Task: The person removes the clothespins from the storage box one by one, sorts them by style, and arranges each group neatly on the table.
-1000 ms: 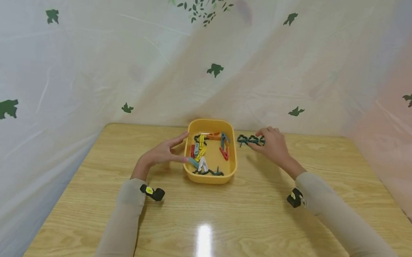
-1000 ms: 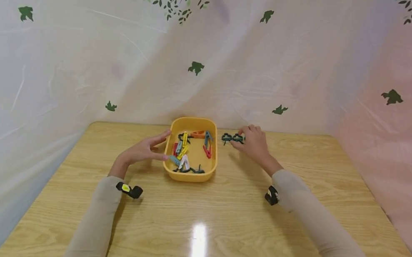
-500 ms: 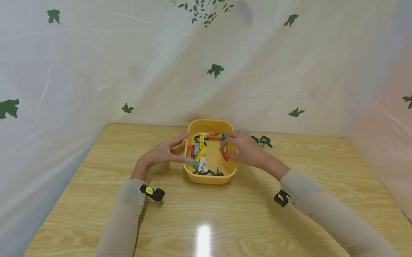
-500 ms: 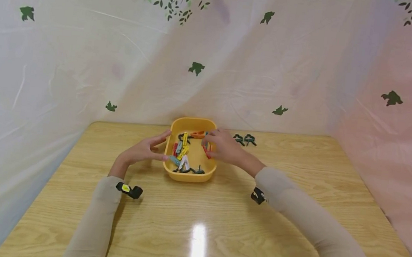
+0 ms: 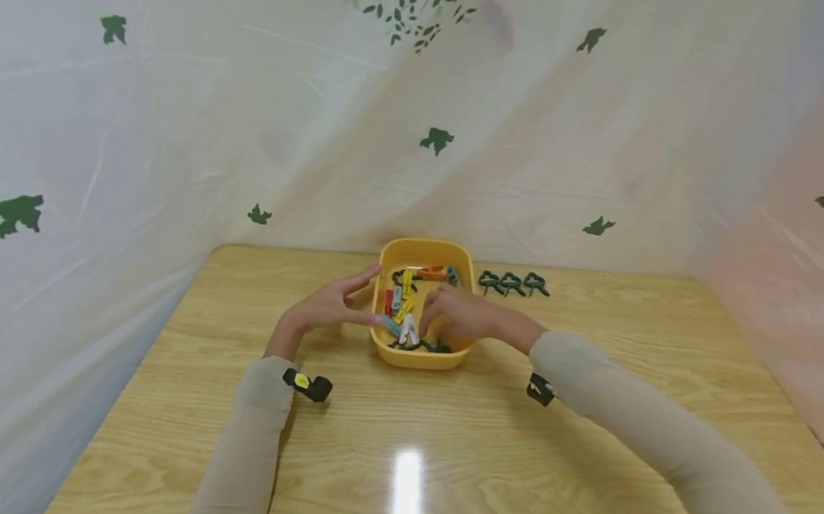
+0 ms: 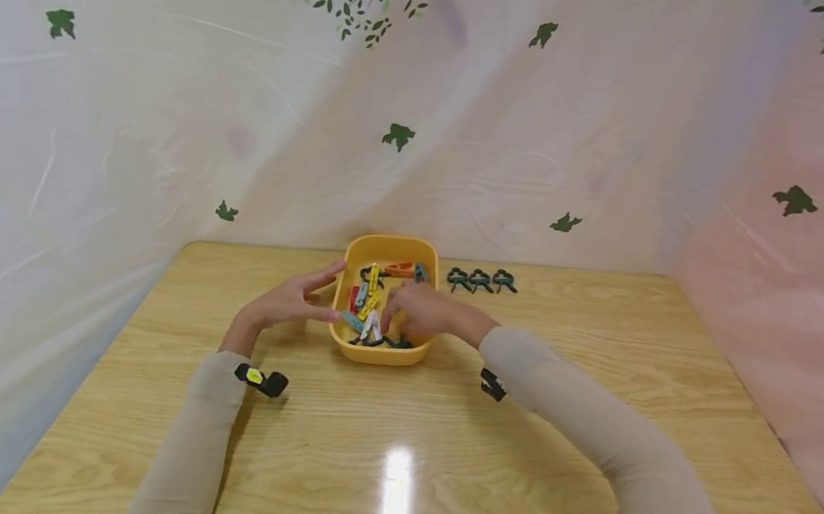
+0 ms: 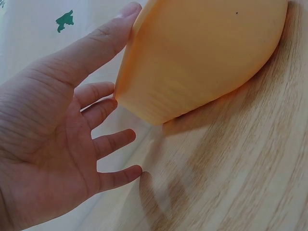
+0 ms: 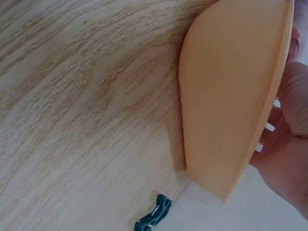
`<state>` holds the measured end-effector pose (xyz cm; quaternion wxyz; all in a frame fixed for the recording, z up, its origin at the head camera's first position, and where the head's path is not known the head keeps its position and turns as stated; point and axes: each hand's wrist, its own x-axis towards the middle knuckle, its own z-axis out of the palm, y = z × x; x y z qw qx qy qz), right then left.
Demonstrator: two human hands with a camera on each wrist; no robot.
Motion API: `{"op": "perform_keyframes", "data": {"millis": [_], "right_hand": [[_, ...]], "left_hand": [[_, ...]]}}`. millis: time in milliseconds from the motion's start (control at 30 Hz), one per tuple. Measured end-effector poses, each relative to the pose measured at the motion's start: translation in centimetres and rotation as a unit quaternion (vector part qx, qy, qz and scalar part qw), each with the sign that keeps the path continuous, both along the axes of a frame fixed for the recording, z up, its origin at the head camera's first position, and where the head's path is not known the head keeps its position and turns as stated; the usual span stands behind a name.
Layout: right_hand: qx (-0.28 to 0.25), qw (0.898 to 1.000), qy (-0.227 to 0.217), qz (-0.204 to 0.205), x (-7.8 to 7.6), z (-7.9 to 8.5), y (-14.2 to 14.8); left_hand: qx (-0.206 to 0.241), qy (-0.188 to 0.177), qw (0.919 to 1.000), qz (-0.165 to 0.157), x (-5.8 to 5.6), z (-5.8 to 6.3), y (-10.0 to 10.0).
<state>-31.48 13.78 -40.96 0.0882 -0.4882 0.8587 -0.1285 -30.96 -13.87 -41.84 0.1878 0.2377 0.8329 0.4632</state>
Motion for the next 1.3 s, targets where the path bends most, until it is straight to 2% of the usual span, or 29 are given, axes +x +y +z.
{"op": "perform_keyframes", "data": {"millis": [133,333,500,767,867,1000,1133,1300], "right_hand": [[0.009,1.000,-0.006,0.012,-0.2,-0.4,-0.2],[0.018,1.000,-0.018,-0.005,-0.4,-0.5,-0.2],[0.017,1.000,-0.021,0.013,-0.4,-0.5,-0.3],[0.028,0.999,-0.027,0.019,-0.4,-0.4,-0.3],[0.030,0.999,-0.022,0.027,-0.4,-0.6,-0.3],[0.055,0.998,-0.007,0.001,-0.5,-0.6,-0.1],[0.087,0.995,0.006,-0.042,-0.7,-0.3,0.3],[0.097,0.993,0.009,-0.063,-0.8,-0.2,0.5]], "left_hand": [[-0.001,-0.001,1.0000,0.000,0.0,0.0,0.1],[-0.004,-0.004,1.0000,0.004,0.0,-0.1,0.0],[0.000,-0.006,1.0000,0.001,-0.1,-0.2,0.1],[0.000,-0.008,1.0000,0.000,-0.1,0.0,0.1],[-0.002,0.001,1.0000,0.004,-0.7,-1.2,-0.1],[-0.004,0.014,0.9998,0.012,-1.6,-2.8,-0.3],[-0.006,0.016,0.9998,0.013,-1.6,-2.7,-0.3],[-0.005,0.018,0.9997,0.012,-1.6,-2.7,-0.4]]}}
